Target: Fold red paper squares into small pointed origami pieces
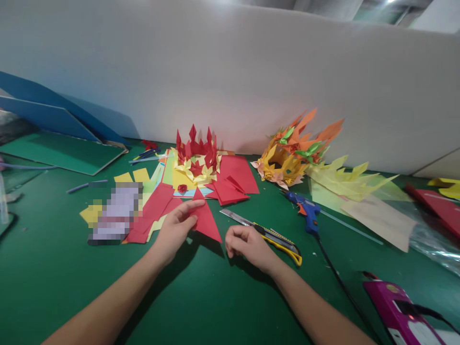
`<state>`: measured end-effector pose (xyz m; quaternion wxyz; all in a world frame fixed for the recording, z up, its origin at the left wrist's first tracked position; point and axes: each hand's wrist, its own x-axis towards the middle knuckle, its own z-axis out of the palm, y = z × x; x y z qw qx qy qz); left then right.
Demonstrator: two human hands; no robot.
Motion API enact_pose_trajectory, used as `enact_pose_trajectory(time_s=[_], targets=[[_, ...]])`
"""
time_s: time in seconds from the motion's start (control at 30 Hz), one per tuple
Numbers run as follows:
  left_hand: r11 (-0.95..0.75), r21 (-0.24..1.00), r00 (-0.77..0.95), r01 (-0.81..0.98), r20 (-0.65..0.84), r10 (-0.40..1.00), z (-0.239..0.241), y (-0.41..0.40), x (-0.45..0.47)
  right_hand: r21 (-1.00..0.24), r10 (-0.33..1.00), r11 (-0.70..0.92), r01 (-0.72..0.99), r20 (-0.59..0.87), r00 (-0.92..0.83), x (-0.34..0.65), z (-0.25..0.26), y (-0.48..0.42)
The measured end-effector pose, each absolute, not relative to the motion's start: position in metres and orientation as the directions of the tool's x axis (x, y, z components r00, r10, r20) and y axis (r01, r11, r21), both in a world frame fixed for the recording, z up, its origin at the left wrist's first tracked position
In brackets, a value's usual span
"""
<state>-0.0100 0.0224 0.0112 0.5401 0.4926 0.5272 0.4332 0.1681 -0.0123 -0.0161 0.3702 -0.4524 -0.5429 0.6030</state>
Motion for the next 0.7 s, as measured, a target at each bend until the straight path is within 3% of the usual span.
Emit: enact_pose_trajectory(time_s=[0.23,0.4,0.57,0.7], targets=[[0.012,0.981,0.388,0.195,-0.089,0.917,0.008,0.016,-0.003,-0.995,0.973,-0.100,-0.022,-0.093,-0.212,0.164,-0.022,-0.010],[-0.093,0.942,0.462,0.322,-0.071,0.884,0.005,0.014,-0.003,-0.996,0.977,-0.083,-0.009,-0.080,-0.196,0.164,-0.022,-0.011],[-0.244,0.893,0.556,0.377,-0.007,0.831,0.006,0.011,-0.003,-0.991,0.985,-0.102,-0.089,-0.088,-0.149,0.165,-0.023,-0.010],[-0.289,0.858,0.617,0.426,-0.042,0.786,0.007,0.008,-0.003,-0.979,0.988,-0.128,-0.156,-0.112,-0.107,0.166,-0.022,-0.009]])
